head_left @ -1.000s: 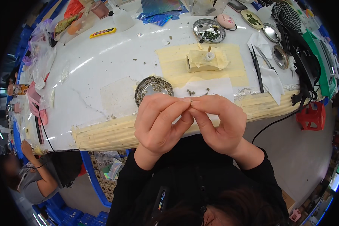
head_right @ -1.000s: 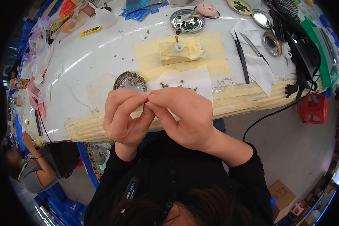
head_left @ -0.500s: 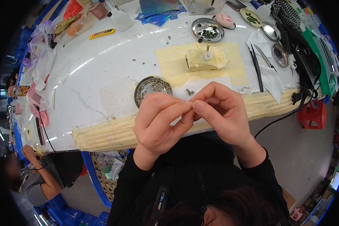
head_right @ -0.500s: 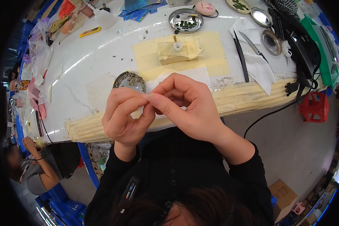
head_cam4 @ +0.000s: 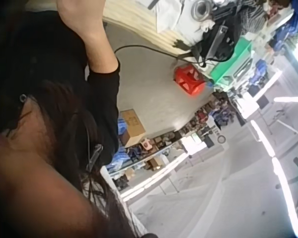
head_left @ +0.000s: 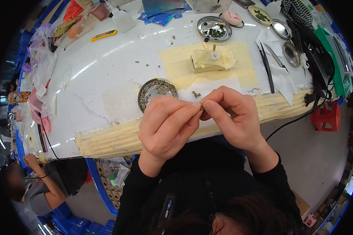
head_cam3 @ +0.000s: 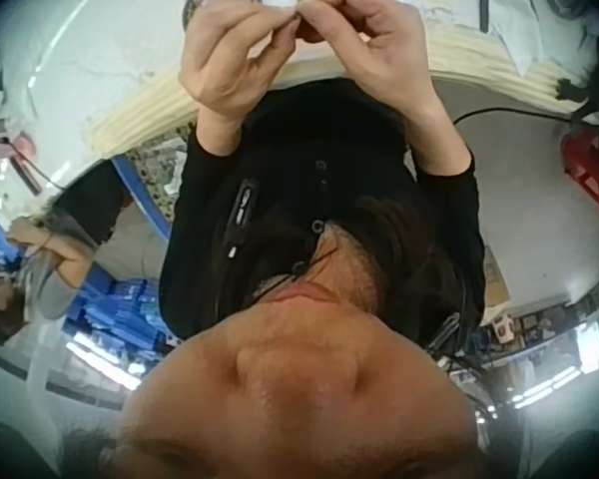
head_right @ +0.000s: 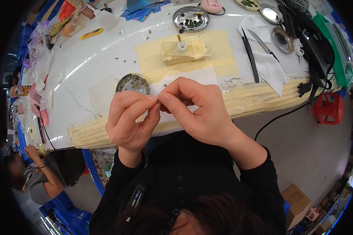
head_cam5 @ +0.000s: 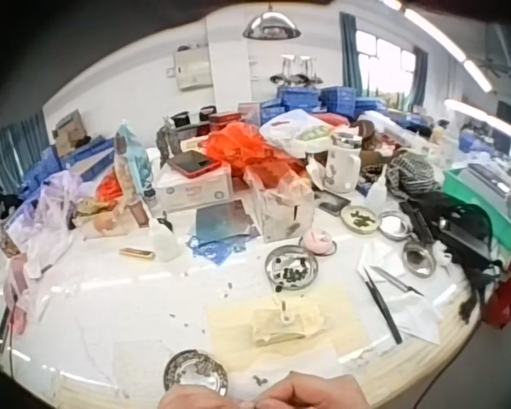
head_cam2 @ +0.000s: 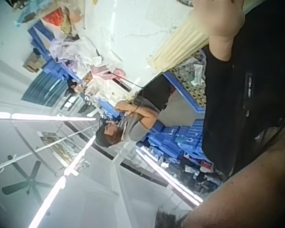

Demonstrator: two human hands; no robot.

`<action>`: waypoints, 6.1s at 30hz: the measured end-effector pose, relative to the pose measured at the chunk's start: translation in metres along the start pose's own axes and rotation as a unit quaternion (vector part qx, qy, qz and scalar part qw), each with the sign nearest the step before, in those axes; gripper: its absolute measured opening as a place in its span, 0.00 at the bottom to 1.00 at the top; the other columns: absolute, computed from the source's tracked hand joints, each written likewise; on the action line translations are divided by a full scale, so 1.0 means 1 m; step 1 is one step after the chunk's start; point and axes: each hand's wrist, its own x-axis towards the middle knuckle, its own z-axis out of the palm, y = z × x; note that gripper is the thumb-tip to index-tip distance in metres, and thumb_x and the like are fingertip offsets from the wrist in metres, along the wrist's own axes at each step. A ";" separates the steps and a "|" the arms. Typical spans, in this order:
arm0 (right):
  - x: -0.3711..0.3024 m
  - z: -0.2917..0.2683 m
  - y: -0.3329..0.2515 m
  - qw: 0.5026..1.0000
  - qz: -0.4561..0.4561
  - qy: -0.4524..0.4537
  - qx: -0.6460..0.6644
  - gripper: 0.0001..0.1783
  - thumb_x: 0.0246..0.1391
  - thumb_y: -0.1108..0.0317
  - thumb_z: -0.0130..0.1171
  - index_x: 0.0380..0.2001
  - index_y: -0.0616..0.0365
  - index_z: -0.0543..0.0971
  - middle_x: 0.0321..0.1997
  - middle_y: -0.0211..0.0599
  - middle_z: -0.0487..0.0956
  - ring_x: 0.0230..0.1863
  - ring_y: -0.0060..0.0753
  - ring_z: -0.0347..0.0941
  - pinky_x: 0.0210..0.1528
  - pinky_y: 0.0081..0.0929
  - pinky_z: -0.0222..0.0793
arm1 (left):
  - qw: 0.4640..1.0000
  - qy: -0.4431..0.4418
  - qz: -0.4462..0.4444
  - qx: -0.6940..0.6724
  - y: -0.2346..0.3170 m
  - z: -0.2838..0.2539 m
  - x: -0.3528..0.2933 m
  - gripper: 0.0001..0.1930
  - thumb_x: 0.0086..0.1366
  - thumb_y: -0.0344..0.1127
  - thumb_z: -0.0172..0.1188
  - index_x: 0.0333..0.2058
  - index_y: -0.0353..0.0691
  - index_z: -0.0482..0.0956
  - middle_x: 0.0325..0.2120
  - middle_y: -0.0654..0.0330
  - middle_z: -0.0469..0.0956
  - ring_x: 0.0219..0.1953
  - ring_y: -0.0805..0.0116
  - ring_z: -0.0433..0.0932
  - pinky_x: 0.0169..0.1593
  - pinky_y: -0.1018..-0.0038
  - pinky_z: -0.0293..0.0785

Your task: Picking up and arranging tiny metal components on a workbench.

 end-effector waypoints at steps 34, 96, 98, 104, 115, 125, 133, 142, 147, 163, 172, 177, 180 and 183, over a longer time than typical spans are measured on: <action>0.003 0.001 0.005 0.948 -0.206 0.037 -0.242 0.03 0.54 0.78 0.61 0.31 0.63 0.77 0.27 0.38 0.78 0.26 0.38 0.76 0.29 0.25 0.71 | 0.998 -0.011 -0.044 -0.038 0.001 0.001 -0.002 0.15 0.46 0.20 0.72 0.35 0.34 0.83 0.28 0.59 0.80 0.29 0.63 0.77 0.32 0.72 0.73; -0.006 -0.003 0.001 0.960 0.128 -0.095 0.229 0.10 0.67 0.66 0.53 0.40 0.63 0.75 0.32 0.31 0.79 0.34 0.18 0.75 0.40 0.19 0.73 | 0.992 -0.015 -0.056 -0.115 0.000 -0.006 -0.004 0.13 0.47 0.17 0.70 0.34 0.35 0.84 0.30 0.59 0.81 0.31 0.65 0.78 0.34 0.73 0.73; -0.005 -0.003 0.002 0.952 0.140 -0.101 0.252 0.10 0.67 0.65 0.54 0.40 0.62 0.76 0.31 0.29 0.78 0.33 0.17 0.73 0.40 0.18 0.72 | 0.990 -0.022 -0.054 -0.126 0.000 -0.007 -0.003 0.13 0.47 0.17 0.70 0.33 0.35 0.84 0.30 0.59 0.81 0.31 0.65 0.78 0.34 0.73 0.73; -0.005 -0.002 0.006 0.926 0.181 -0.125 0.307 0.11 0.66 0.63 0.55 0.39 0.60 0.76 0.30 0.27 0.77 0.32 0.16 0.72 0.39 0.18 0.71 | 0.989 -0.031 -0.049 -0.138 0.001 -0.009 -0.001 0.13 0.47 0.17 0.69 0.33 0.35 0.84 0.31 0.59 0.81 0.31 0.65 0.78 0.34 0.73 0.73; -0.006 -0.003 0.004 0.891 0.210 -0.139 0.378 0.12 0.64 0.62 0.59 0.41 0.60 0.77 0.32 0.28 0.78 0.32 0.16 0.73 0.38 0.18 0.73 | 0.980 -0.032 -0.065 -0.186 -0.002 -0.011 -0.002 0.12 0.48 0.18 0.70 0.33 0.36 0.84 0.31 0.60 0.81 0.31 0.65 0.78 0.34 0.73 0.72; -0.015 0.017 0.007 0.991 -0.003 0.025 0.131 0.08 0.63 0.74 0.56 0.43 0.66 0.77 0.38 0.34 0.81 0.39 0.18 0.78 0.43 0.18 0.75 | 0.988 0.007 -0.087 -0.128 -0.001 -0.007 -0.008 0.11 0.49 0.17 0.69 0.34 0.34 0.84 0.30 0.58 0.80 0.31 0.64 0.78 0.35 0.73 0.73; -0.013 0.015 -0.004 0.978 0.054 0.003 0.199 0.09 0.64 0.73 0.56 0.43 0.68 0.78 0.37 0.35 0.82 0.41 0.21 0.79 0.45 0.19 0.77 | 0.988 0.010 -0.085 -0.125 -0.001 -0.008 -0.007 0.11 0.49 0.18 0.69 0.33 0.34 0.84 0.29 0.58 0.80 0.31 0.65 0.78 0.35 0.72 0.72; -0.004 0.002 0.006 0.945 0.151 -0.084 0.279 0.11 0.65 0.65 0.56 0.41 0.64 0.78 0.34 0.31 0.80 0.37 0.19 0.77 0.45 0.20 0.74 | 0.975 -0.022 -0.125 -0.182 0.000 -0.010 -0.003 0.11 0.50 0.20 0.70 0.34 0.36 0.84 0.30 0.60 0.81 0.31 0.67 0.77 0.36 0.73 0.70; -0.003 0.001 0.009 0.938 0.158 -0.107 0.288 0.11 0.66 0.64 0.56 0.41 0.62 0.78 0.34 0.30 0.80 0.37 0.18 0.76 0.44 0.19 0.73 | 0.976 -0.035 -0.114 -0.184 0.000 -0.012 -0.001 0.10 0.51 0.20 0.70 0.34 0.36 0.84 0.30 0.60 0.81 0.31 0.67 0.77 0.36 0.73 0.70; -0.005 -0.003 -0.001 0.990 0.055 -0.048 0.118 0.08 0.64 0.69 0.56 0.37 0.66 0.77 0.32 0.29 0.77 0.35 0.15 0.73 0.39 0.16 0.72 | 0.998 -0.009 -0.033 -0.049 0.003 -0.002 -0.003 0.13 0.48 0.19 0.72 0.34 0.35 0.82 0.29 0.58 0.79 0.30 0.64 0.77 0.32 0.73 0.73; -0.004 -0.008 0.001 0.996 0.032 -0.036 0.069 0.07 0.61 0.70 0.59 0.35 0.64 0.78 0.30 0.26 0.78 0.30 0.12 0.71 0.33 0.13 0.68 | 1.000 -0.007 -0.013 -0.023 0.004 0.001 -0.004 0.15 0.46 0.20 0.73 0.35 0.35 0.83 0.30 0.59 0.80 0.29 0.64 0.77 0.32 0.73 0.73; -0.002 -0.015 -0.004 0.989 0.087 -0.082 0.092 0.07 0.63 0.70 0.57 0.35 0.65 0.77 0.31 0.29 0.78 0.33 0.15 0.73 0.38 0.16 0.70 | 0.995 -0.033 -0.036 -0.083 0.002 -0.003 -0.001 0.14 0.48 0.20 0.72 0.36 0.35 0.83 0.30 0.58 0.80 0.30 0.64 0.77 0.31 0.73 0.72; -0.001 -0.015 -0.005 0.991 0.081 -0.092 0.060 0.07 0.64 0.70 0.56 0.36 0.65 0.76 0.32 0.30 0.78 0.35 0.17 0.74 0.40 0.17 0.71 | 0.994 -0.039 -0.041 -0.092 0.001 -0.004 -0.003 0.13 0.49 0.20 0.71 0.36 0.35 0.83 0.30 0.58 0.80 0.29 0.65 0.77 0.31 0.73 0.72; -0.002 -0.014 -0.006 0.995 0.053 -0.084 0.025 0.07 0.64 0.70 0.56 0.36 0.65 0.76 0.32 0.30 0.78 0.35 0.17 0.74 0.39 0.17 0.71 | 0.994 -0.041 -0.045 -0.087 0.003 -0.004 -0.004 0.13 0.49 0.20 0.71 0.36 0.35 0.83 0.29 0.58 0.80 0.29 0.65 0.77 0.31 0.73 0.72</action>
